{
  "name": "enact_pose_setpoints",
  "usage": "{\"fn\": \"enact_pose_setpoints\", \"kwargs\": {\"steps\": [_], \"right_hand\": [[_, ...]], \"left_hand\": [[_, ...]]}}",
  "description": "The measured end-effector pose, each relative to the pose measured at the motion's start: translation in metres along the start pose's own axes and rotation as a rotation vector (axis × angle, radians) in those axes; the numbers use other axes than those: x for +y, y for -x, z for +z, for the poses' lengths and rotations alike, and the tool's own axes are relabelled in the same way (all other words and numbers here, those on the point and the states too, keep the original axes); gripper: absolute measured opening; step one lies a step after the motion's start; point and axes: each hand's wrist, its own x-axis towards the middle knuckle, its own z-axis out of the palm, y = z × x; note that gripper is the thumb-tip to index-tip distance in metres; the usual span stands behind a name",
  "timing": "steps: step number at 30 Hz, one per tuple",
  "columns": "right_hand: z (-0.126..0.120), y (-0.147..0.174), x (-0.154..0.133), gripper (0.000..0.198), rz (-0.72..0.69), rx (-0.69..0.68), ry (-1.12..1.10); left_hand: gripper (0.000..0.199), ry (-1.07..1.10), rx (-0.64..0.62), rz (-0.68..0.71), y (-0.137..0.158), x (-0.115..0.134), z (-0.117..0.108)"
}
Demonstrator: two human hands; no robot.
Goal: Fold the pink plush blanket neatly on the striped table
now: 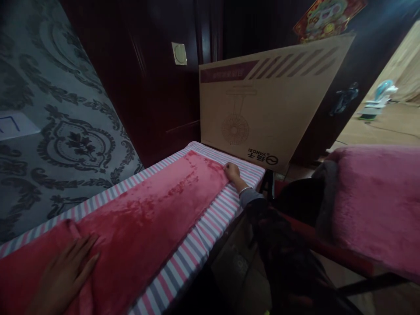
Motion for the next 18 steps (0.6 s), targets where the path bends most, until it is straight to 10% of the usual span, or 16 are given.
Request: {"fn": "enact_pose_setpoints", "kwargs": {"steps": [18], "right_hand": [[-0.005, -0.001, 0.009, 0.015, 0.143, -0.086, -0.418]], "left_hand": [[0.062, -0.158, -0.114, -0.035, 0.001, 0.013, -0.015]]}}
